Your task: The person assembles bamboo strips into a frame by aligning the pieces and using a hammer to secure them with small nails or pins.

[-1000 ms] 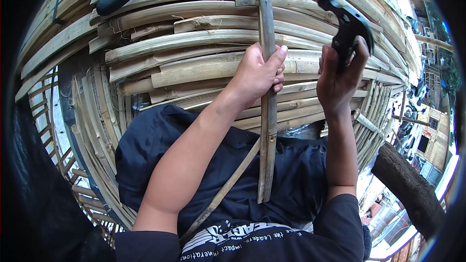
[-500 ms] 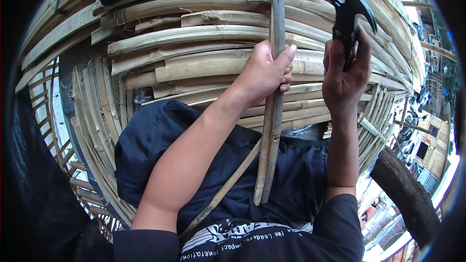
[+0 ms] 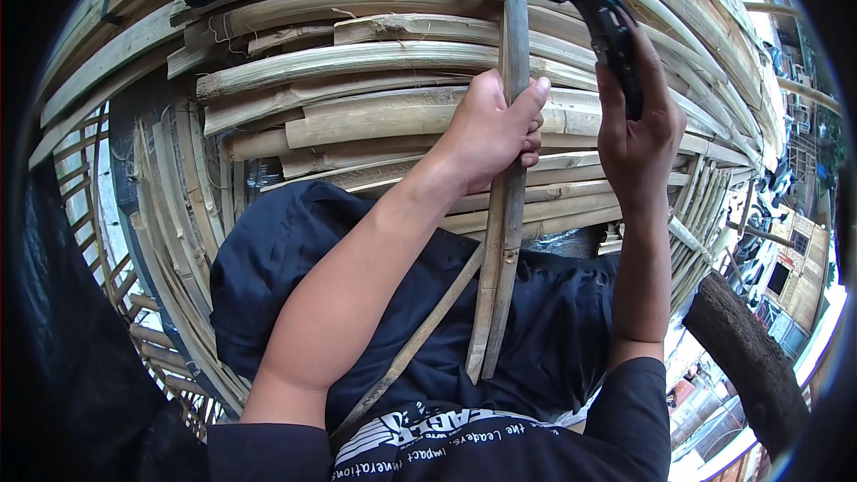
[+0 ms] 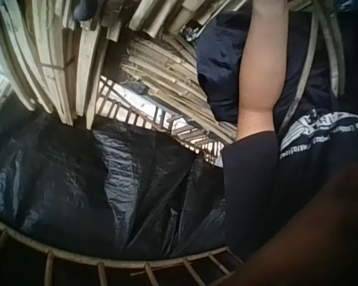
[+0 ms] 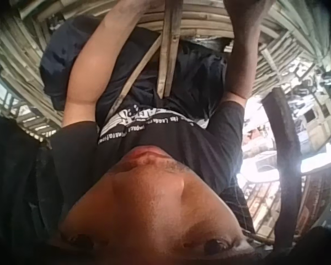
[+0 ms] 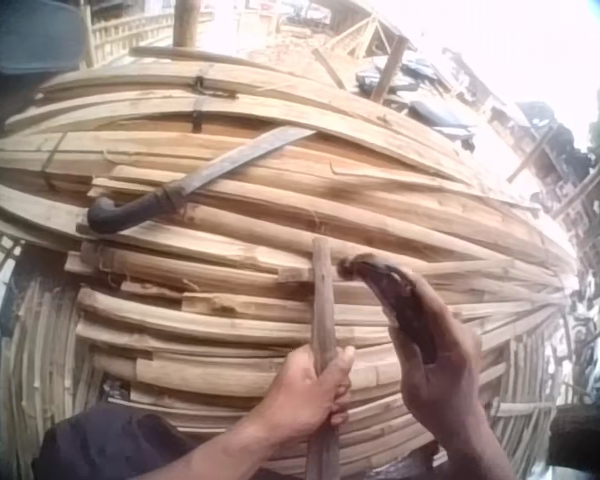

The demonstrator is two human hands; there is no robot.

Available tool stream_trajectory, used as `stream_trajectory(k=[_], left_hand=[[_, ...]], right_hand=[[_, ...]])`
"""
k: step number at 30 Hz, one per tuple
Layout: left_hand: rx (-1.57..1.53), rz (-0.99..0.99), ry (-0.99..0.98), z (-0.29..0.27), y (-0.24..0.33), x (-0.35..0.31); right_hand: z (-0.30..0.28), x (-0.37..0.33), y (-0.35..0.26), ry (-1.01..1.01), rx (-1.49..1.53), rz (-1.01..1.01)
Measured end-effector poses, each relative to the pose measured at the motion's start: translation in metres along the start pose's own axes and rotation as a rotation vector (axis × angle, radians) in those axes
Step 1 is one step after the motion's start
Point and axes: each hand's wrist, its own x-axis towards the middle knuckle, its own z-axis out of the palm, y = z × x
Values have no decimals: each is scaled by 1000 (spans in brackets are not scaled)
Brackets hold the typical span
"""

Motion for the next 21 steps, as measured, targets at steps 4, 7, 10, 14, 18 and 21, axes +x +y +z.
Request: stream_trajectory(k=[4, 7, 10, 14, 18, 21], left_hand=[[6, 1, 10, 1, -3, 1], [-2, -1, 4, -3, 1, 2], [14, 7, 15, 1, -1, 2], [25, 10, 8, -2, -1, 0], [2, -5, 15, 1, -2, 2], [24, -5, 20, -2, 2, 2]], right_hand=[[7, -3, 7, -179, -142, 42], [12, 2, 7, -48, 26, 16], [16, -3, 9, 118, 83, 31], [12, -1, 5, -138, 44, 80], [10, 0, 3, 4, 36, 51], [13, 4, 5, -225, 68, 162]])
